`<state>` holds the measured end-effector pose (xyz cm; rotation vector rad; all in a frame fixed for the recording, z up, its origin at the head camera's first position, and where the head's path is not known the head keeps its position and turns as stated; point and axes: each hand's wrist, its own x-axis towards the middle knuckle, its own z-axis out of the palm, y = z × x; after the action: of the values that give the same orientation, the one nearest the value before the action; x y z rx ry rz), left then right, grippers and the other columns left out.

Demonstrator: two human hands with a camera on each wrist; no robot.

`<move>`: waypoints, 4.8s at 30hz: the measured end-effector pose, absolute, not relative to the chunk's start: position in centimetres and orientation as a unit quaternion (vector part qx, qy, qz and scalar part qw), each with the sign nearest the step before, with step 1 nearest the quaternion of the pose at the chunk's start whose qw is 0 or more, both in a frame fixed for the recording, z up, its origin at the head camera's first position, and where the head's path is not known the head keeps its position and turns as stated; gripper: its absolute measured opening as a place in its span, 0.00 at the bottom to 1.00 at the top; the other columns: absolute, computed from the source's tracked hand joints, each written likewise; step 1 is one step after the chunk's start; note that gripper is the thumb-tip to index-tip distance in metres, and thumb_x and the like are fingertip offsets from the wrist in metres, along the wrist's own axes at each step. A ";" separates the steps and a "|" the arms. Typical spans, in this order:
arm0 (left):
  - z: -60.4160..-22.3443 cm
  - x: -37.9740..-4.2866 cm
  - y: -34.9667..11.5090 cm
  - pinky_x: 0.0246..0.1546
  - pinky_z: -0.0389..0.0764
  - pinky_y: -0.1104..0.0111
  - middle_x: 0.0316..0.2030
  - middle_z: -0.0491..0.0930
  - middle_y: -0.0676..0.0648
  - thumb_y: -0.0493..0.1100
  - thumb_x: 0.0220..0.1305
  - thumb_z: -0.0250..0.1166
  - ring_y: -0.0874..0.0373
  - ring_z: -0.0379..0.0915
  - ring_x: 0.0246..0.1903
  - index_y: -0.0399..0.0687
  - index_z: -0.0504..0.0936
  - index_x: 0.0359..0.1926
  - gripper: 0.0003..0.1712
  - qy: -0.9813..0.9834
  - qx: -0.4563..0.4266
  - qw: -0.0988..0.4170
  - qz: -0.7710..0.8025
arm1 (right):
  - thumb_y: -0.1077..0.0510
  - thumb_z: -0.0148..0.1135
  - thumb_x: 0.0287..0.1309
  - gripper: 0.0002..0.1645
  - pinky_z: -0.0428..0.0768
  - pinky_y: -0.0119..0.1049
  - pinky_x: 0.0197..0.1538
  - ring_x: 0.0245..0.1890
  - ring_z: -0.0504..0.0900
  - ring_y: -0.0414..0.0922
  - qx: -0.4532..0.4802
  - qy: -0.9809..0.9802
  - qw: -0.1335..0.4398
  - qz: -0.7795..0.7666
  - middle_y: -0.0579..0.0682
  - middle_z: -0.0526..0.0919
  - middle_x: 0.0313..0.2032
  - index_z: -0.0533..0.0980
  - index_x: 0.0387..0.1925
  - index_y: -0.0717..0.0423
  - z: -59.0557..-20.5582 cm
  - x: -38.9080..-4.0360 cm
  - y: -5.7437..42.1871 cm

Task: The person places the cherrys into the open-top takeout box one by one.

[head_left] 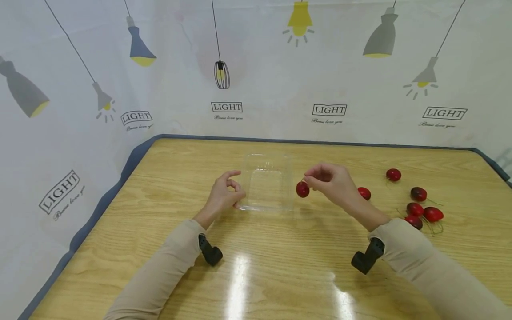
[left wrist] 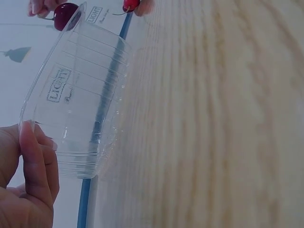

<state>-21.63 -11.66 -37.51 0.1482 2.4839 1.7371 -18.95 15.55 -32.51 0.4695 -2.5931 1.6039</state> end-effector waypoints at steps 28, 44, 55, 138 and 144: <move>-37.7 -21.5 -11.9 0.15 0.75 0.65 0.21 0.70 0.48 0.29 0.48 0.56 0.61 0.64 0.08 0.39 0.62 0.60 0.34 0.812 0.059 0.049 0.578 | 0.60 0.58 0.53 0.11 0.77 0.30 0.34 0.31 0.80 0.46 0.151 -0.830 0.017 0.537 0.58 0.80 0.31 0.76 0.34 0.66 -31.3 -21.9 12.1; -37.6 -21.5 -12.1 0.15 0.75 0.64 0.21 0.70 0.47 0.29 0.48 0.57 0.59 0.64 0.09 0.39 0.61 0.60 0.34 0.817 0.061 0.046 0.571 | 0.58 0.59 0.53 0.11 0.76 0.31 0.31 0.29 0.79 0.44 0.174 -0.850 0.019 0.496 0.55 0.81 0.29 0.78 0.35 0.63 -30.5 -23.4 10.9; -37.6 -21.6 -11.9 0.14 0.74 0.66 0.21 0.70 0.47 0.29 0.47 0.57 0.60 0.64 0.09 0.39 0.62 0.60 0.35 0.816 0.057 0.048 0.574 | 0.60 0.58 0.54 0.11 0.77 0.34 0.35 0.30 0.79 0.46 0.152 -0.837 0.012 0.526 0.57 0.80 0.30 0.77 0.35 0.64 -30.3 -24.3 9.8; -37.4 -21.5 -11.1 0.12 0.67 0.72 0.19 0.69 0.49 0.29 0.46 0.58 0.60 0.62 0.08 0.39 0.62 0.60 0.35 0.822 0.033 0.047 0.567 | 0.66 0.56 0.54 0.11 0.77 0.38 0.42 0.31 0.79 0.44 -0.010 -0.772 -0.111 0.626 0.57 0.78 0.34 0.75 0.40 0.68 -34.4 -28.2 5.9; -37.4 -21.5 -11.0 0.11 0.67 0.73 0.19 0.69 0.49 0.29 0.46 0.59 0.62 0.62 0.08 0.39 0.63 0.59 0.35 0.824 0.031 0.047 0.564 | 0.67 0.56 0.54 0.13 0.77 0.33 0.38 0.31 0.78 0.43 -0.007 -0.776 -0.118 0.619 0.57 0.78 0.34 0.74 0.42 0.70 -34.4 -28.2 5.9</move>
<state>-21.53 -11.03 -37.42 0.0938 2.5141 1.7196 -28.16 5.89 -34.40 -0.0243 -2.6408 2.1080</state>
